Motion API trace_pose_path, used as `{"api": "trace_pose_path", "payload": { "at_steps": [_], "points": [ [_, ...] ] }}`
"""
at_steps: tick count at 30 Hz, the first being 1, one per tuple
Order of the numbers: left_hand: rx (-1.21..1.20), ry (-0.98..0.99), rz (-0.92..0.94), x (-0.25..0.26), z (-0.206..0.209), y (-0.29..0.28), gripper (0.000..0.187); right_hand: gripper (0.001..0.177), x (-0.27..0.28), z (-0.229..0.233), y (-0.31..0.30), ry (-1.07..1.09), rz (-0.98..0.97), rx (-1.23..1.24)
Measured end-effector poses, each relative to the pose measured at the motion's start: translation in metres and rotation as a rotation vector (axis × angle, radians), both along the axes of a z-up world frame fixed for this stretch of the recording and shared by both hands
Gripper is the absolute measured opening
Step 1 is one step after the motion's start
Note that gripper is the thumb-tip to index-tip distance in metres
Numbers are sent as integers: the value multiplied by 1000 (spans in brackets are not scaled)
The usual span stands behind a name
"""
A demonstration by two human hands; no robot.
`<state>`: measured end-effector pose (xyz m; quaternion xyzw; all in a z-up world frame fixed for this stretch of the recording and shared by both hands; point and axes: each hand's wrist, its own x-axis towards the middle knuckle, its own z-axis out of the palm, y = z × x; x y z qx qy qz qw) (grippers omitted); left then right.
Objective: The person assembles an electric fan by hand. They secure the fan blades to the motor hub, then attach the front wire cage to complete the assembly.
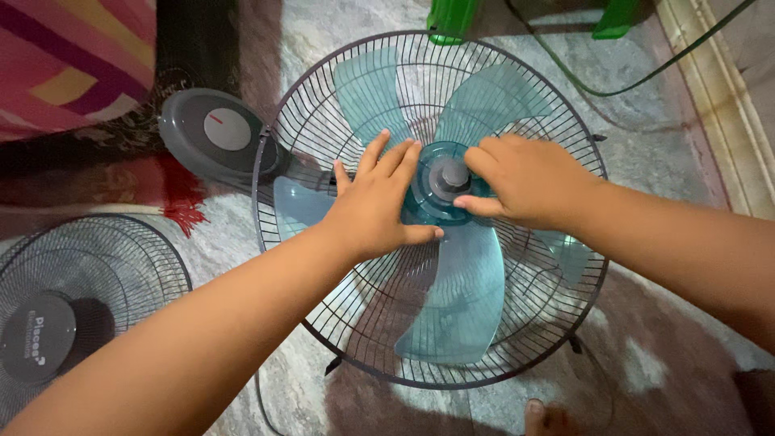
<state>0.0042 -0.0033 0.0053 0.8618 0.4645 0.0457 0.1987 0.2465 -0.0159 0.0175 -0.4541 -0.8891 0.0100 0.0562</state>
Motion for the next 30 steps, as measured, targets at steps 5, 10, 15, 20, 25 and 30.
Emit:
{"api": "trace_pose_path", "payload": {
  "at_steps": [5,10,15,20,25,30],
  "points": [
    [0,27,8,1,3,-2,127,54,8,2,-7,-16,27,22],
    [16,56,23,2,7,-4,128,54,16,2,-12,-21,33,48],
    [23,78,41,1,11,-7,127,51,21,3,-21,-2,-35,104],
    [15,105,52,-1,11,-11,125,51,24,4,-24,9,-60,117],
    [38,104,47,-3,12,-12,124,52,24,4,-23,77,-61,85],
    [66,107,40,-4,12,-15,123,53,22,6,-26,164,-49,18]
  ]
}}
